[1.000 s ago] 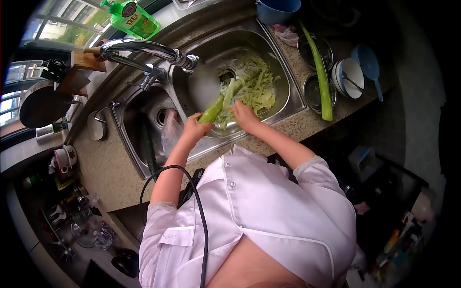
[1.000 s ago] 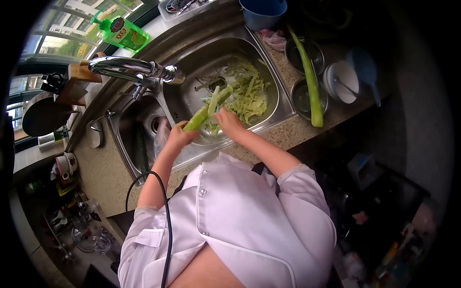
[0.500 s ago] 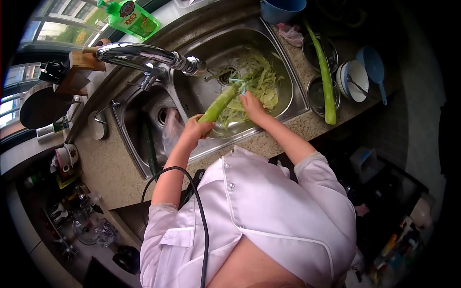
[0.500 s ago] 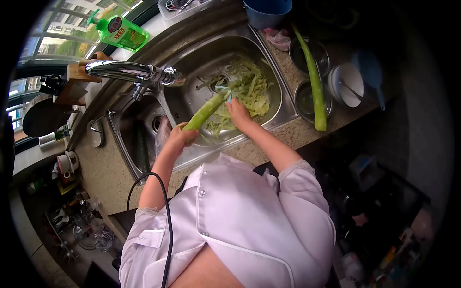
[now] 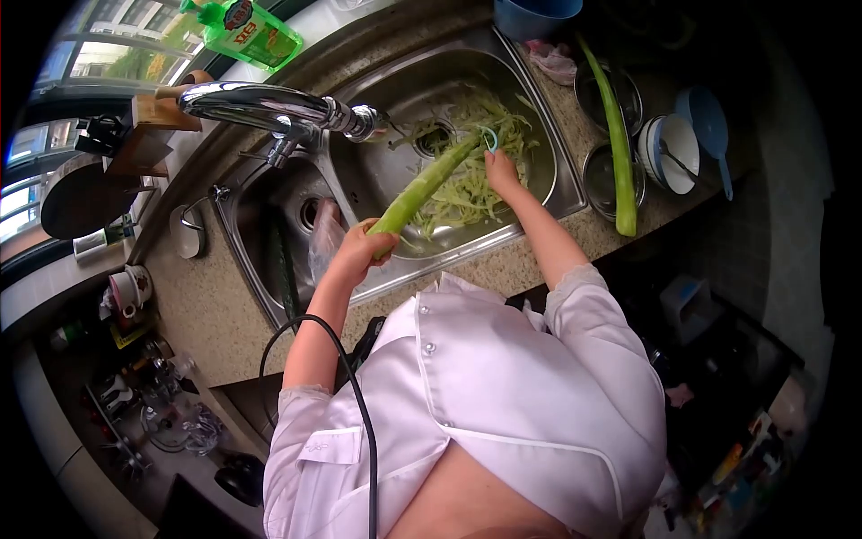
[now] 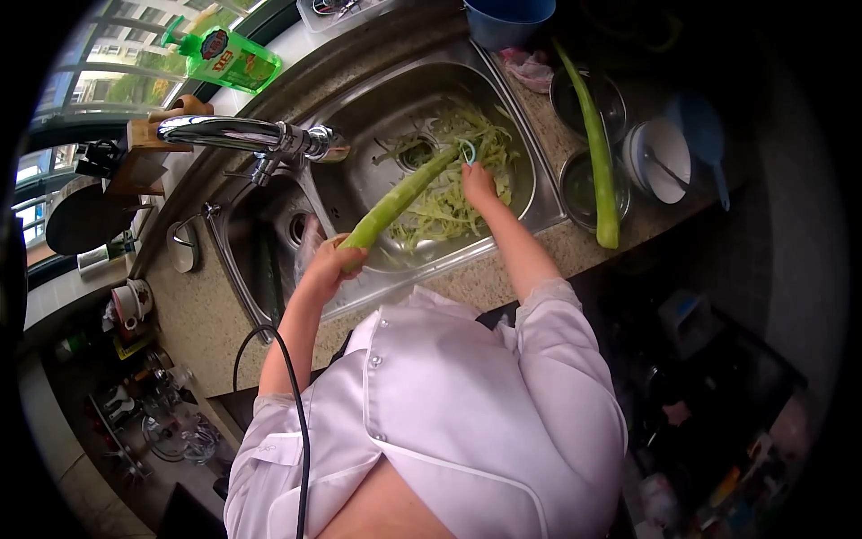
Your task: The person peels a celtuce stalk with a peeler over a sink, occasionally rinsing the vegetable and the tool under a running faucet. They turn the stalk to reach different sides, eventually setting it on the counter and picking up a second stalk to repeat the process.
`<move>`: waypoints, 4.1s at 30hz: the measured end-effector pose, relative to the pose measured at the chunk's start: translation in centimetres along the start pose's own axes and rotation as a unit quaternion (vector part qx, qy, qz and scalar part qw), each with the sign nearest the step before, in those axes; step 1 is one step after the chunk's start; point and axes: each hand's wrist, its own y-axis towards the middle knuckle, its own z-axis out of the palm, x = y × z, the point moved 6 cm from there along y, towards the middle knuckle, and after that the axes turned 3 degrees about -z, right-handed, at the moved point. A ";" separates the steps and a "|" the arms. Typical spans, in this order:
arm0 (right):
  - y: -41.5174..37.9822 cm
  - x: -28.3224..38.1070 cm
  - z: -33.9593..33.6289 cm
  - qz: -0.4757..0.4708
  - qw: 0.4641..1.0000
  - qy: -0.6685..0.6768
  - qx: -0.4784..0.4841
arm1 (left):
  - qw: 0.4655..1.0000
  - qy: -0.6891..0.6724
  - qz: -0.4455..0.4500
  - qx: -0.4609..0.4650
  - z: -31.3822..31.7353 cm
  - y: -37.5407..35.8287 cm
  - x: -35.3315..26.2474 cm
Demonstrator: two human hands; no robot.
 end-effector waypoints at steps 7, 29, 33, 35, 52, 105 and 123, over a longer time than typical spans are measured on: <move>-16.2 13.6 -0.6 -0.266 0.941 0.101 0.181 | 0.951 0.254 0.125 -0.128 -0.1 0.9 -1.1; -3.4 1.7 -0.8 -0.095 0.990 -0.098 0.040 | 0.849 0.424 0.270 -0.163 2.3 -1.6 -3.1; -3.7 0.8 0.3 0.129 0.928 0.326 0.125 | 0.850 0.427 0.266 -0.155 3.2 -1.9 -3.9; -7.4 5.7 0.9 0.226 0.788 0.555 0.142 | 0.831 0.470 0.247 -0.165 3.5 -1.9 -4.1; -7.8 6.7 1.4 -0.127 0.970 0.199 0.054 | 0.999 -0.020 -0.040 0.001 3.1 1.6 1.9; -10.4 12.9 0.2 -0.192 0.972 -0.064 0.117 | 0.989 0.103 0.103 -0.037 1.2 3.8 0.1; -5.6 6.5 -3.8 -0.096 0.981 -0.155 0.063 | 0.964 0.239 0.110 -0.049 3.2 1.2 -1.1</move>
